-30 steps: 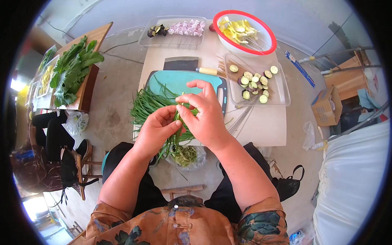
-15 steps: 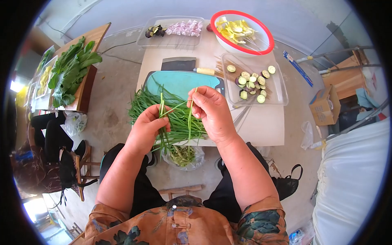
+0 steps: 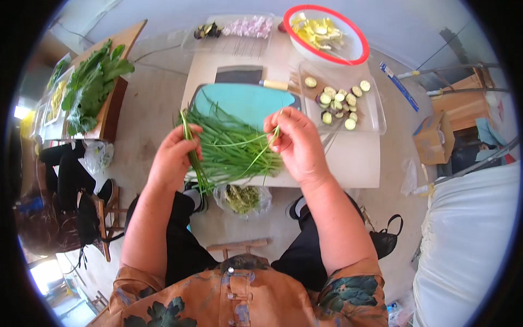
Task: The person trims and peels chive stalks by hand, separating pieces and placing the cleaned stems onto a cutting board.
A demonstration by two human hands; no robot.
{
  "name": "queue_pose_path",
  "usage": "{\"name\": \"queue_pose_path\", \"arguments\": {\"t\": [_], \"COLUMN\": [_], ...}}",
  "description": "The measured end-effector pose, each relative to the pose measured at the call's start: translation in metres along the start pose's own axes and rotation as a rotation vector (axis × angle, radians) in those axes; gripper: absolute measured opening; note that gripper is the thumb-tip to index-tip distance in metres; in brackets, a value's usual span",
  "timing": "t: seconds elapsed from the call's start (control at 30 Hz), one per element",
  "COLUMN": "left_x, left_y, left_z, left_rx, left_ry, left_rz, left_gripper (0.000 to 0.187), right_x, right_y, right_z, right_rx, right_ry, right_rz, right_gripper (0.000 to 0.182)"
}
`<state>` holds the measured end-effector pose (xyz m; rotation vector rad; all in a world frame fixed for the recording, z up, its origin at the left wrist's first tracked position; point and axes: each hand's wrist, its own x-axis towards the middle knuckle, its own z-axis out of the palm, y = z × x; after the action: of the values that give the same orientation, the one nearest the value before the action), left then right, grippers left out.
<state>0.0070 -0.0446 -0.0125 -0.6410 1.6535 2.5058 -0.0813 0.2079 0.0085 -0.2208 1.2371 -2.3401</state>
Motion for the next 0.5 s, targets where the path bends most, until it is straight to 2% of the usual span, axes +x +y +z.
{"name": "queue_pose_path", "arguments": {"t": [0.1,0.17,0.2,0.27,0.43,0.5], "left_x": [-0.001,0.0,-0.001,-0.003,-0.003,-0.004], "left_y": [0.001,0.003,0.006,0.009,0.008,0.009], "left_z": [-0.01,-0.014,-0.014,-0.011,-0.012,-0.009], "left_rx": [-0.03,-0.067,-0.07,-0.09,-0.061,-0.046], "left_ry": [0.063,0.088,0.095,0.121,0.06,0.05], "left_rz": [0.071,0.09,0.084,0.095,0.087,0.089], "left_gripper": [0.027,0.026,0.026,0.025,0.024,0.024], "right_x": [-0.005,-0.014,-0.016,-0.02,-0.031,-0.034], "right_y": [-0.003,-0.016,-0.015,-0.006,0.06,0.077], "right_z": [-0.012,-0.008,-0.002,0.012,0.006,0.003], "right_rx": [0.0,-0.256,-0.254,-0.721,-0.976,-1.175], "right_ry": [-0.183,-0.32,-0.321,-0.584,-0.74,-0.793], "right_rz": [0.098,0.313,0.323,0.598,0.598,0.536], "right_gripper": [0.015,0.016,0.016,0.016,0.015,0.017]}}
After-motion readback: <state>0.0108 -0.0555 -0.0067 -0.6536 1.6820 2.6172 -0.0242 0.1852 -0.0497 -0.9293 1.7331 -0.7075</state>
